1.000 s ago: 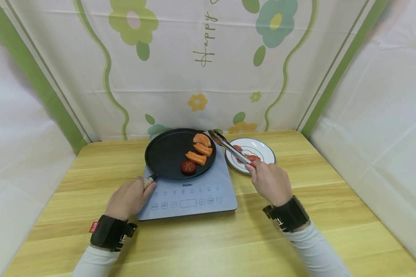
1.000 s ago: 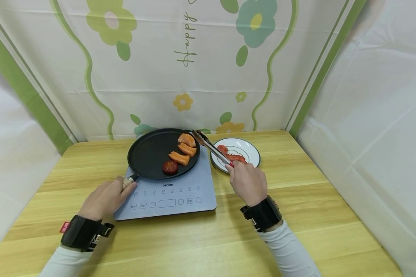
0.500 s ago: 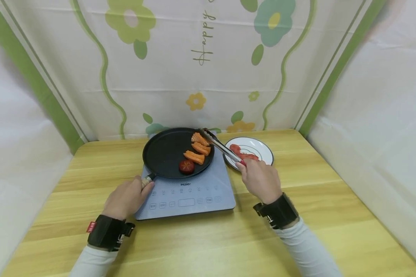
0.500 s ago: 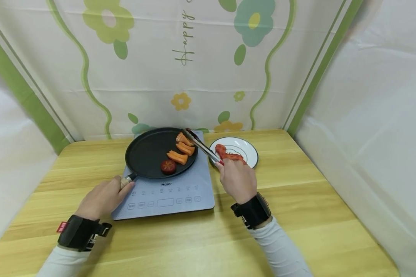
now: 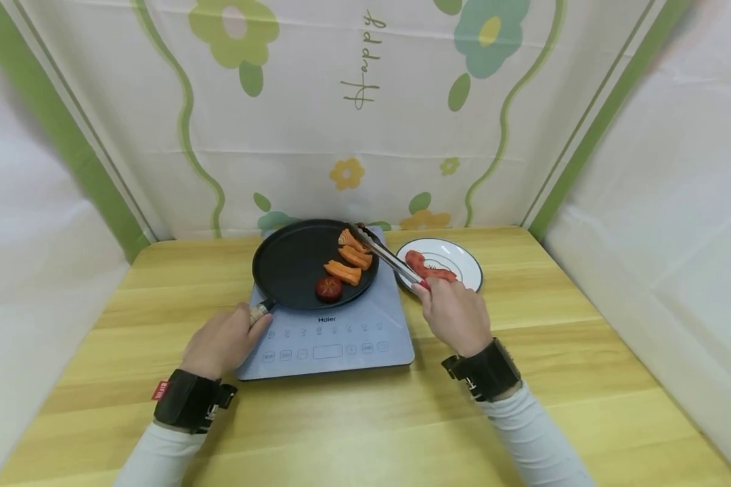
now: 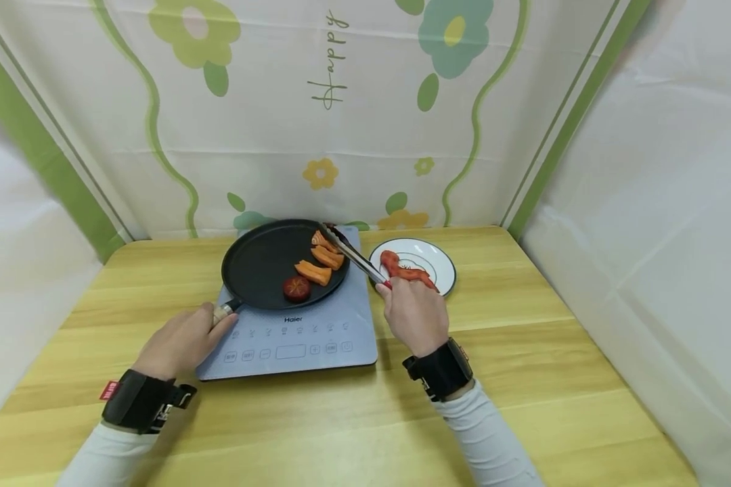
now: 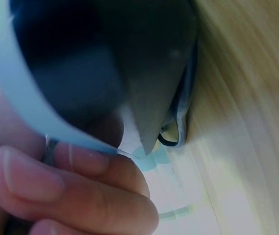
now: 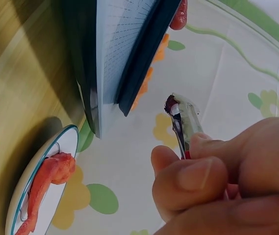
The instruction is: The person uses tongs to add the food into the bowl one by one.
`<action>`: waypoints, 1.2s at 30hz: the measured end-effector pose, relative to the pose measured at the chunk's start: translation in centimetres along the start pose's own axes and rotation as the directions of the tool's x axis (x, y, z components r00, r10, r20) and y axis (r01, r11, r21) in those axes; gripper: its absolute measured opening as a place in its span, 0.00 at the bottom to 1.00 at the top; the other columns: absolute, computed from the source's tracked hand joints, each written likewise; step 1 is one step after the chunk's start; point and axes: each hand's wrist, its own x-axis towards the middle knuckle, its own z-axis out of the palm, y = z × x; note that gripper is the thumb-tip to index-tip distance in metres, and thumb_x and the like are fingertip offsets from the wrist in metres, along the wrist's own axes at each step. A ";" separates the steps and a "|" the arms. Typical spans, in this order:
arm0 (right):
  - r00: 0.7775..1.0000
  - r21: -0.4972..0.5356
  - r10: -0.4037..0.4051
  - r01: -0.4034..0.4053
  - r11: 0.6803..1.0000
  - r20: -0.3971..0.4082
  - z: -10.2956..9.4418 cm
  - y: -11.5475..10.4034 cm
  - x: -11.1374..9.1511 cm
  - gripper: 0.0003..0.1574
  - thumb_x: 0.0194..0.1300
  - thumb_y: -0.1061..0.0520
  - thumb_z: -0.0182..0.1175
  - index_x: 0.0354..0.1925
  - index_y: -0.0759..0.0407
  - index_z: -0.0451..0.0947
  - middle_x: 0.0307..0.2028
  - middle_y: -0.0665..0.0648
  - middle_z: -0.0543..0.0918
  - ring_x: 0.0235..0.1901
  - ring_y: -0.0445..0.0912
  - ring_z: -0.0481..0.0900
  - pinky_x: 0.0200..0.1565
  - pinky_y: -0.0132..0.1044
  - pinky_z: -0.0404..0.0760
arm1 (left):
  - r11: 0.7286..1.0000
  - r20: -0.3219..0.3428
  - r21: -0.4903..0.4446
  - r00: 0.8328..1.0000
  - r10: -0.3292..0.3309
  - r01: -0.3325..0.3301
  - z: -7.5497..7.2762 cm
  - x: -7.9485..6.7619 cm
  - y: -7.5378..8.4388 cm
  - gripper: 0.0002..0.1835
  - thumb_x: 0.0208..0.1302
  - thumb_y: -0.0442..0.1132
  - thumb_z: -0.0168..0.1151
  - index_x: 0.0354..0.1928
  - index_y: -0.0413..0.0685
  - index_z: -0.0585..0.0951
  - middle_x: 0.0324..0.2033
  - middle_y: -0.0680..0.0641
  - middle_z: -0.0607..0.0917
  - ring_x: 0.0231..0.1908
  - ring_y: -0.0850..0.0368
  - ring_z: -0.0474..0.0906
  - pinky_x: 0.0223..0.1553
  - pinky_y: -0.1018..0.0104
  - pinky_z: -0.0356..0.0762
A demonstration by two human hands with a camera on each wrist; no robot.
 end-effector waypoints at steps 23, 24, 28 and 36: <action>0.997 -0.020 -0.066 0.065 0.998 -0.042 1.2 -1.5 0.8 0.20 0.71 0.41 0.51 0.25 0.49 0.69 0.15 0.49 0.66 0.16 0.45 0.66 0.18 0.40 0.63 | 1.000 0.020 -0.004 0.999 -0.029 0.029 0.0 0.2 0.0 0.26 0.71 0.59 0.45 0.40 0.39 0.69 0.22 0.46 0.67 0.25 0.53 0.68 0.24 0.61 0.63; 0.997 -0.018 -0.063 0.063 0.998 -0.034 1.2 -1.7 0.9 0.20 0.71 0.41 0.51 0.25 0.49 0.69 0.15 0.49 0.66 0.16 0.45 0.66 0.18 0.40 0.62 | 1.000 0.020 -0.003 0.999 -0.030 0.030 0.0 0.2 0.0 0.26 0.71 0.59 0.45 0.40 0.39 0.69 0.22 0.46 0.67 0.25 0.53 0.68 0.24 0.61 0.63; 0.999 0.004 -0.051 0.051 0.999 0.015 1.3 -2.3 1.3 0.22 0.71 0.40 0.50 0.25 0.49 0.69 0.15 0.49 0.66 0.15 0.45 0.66 0.18 0.40 0.62 | 1.000 0.020 -0.001 0.999 -0.031 0.031 0.1 0.3 -0.1 0.25 0.71 0.59 0.45 0.40 0.39 0.69 0.22 0.46 0.68 0.24 0.53 0.68 0.24 0.61 0.63; 0.999 0.035 -0.036 0.034 0.999 0.041 1.9 -3.2 2.0 0.22 0.71 0.39 0.49 0.24 0.49 0.70 0.14 0.49 0.66 0.15 0.45 0.66 0.18 0.40 0.62 | 1.000 0.012 0.006 1.000 -0.029 0.029 0.0 0.2 0.1 0.26 0.71 0.59 0.45 0.42 0.39 0.69 0.23 0.46 0.68 0.26 0.53 0.68 0.26 0.60 0.64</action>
